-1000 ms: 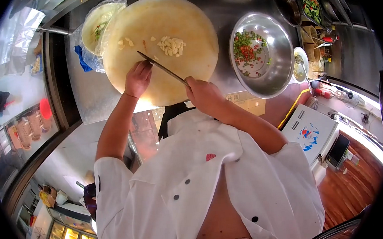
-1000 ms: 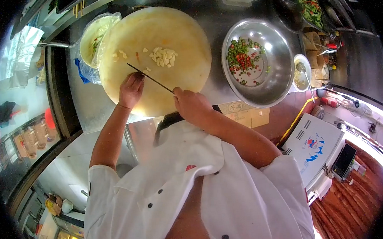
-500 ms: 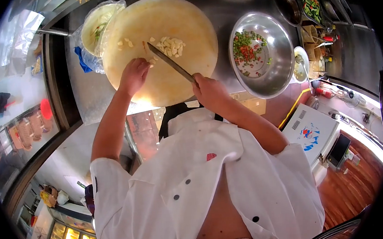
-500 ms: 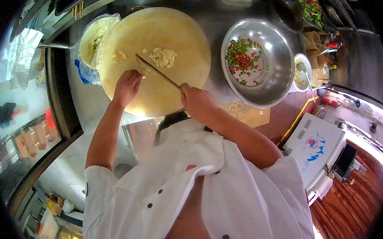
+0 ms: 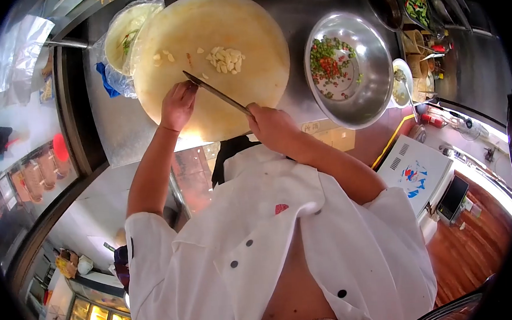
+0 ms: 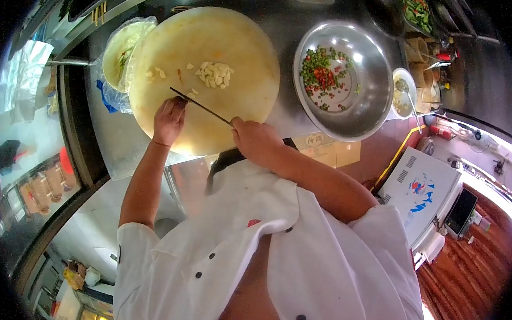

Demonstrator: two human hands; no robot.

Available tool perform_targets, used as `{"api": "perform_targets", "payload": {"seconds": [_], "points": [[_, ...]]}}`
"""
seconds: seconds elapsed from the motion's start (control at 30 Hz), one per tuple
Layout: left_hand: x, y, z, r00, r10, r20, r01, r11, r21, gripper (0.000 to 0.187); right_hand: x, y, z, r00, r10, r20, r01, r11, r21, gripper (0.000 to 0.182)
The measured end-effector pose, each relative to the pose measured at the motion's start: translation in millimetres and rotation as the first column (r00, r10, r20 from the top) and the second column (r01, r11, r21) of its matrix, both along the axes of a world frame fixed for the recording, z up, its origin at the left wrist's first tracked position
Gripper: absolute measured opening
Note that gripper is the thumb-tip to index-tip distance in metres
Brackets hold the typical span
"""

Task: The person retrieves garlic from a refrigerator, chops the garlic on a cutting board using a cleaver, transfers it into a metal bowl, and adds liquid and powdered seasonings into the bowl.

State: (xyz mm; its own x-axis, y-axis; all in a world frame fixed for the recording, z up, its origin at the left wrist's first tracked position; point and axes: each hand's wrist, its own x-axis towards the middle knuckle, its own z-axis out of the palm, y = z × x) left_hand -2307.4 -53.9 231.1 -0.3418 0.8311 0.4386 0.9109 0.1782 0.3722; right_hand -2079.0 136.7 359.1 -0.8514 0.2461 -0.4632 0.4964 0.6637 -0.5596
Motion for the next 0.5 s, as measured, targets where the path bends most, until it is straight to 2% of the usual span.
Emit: {"api": "perform_targets", "payload": {"seconds": [0.5], "points": [[-0.7, 1.4, 2.0, 1.000, -0.012, 0.004, 0.012, 1.000, 0.010, 0.026, 3.1, -0.9, -1.1, 1.000, -0.004, -0.012, 0.004, 1.000, -0.014, 0.024]]}}
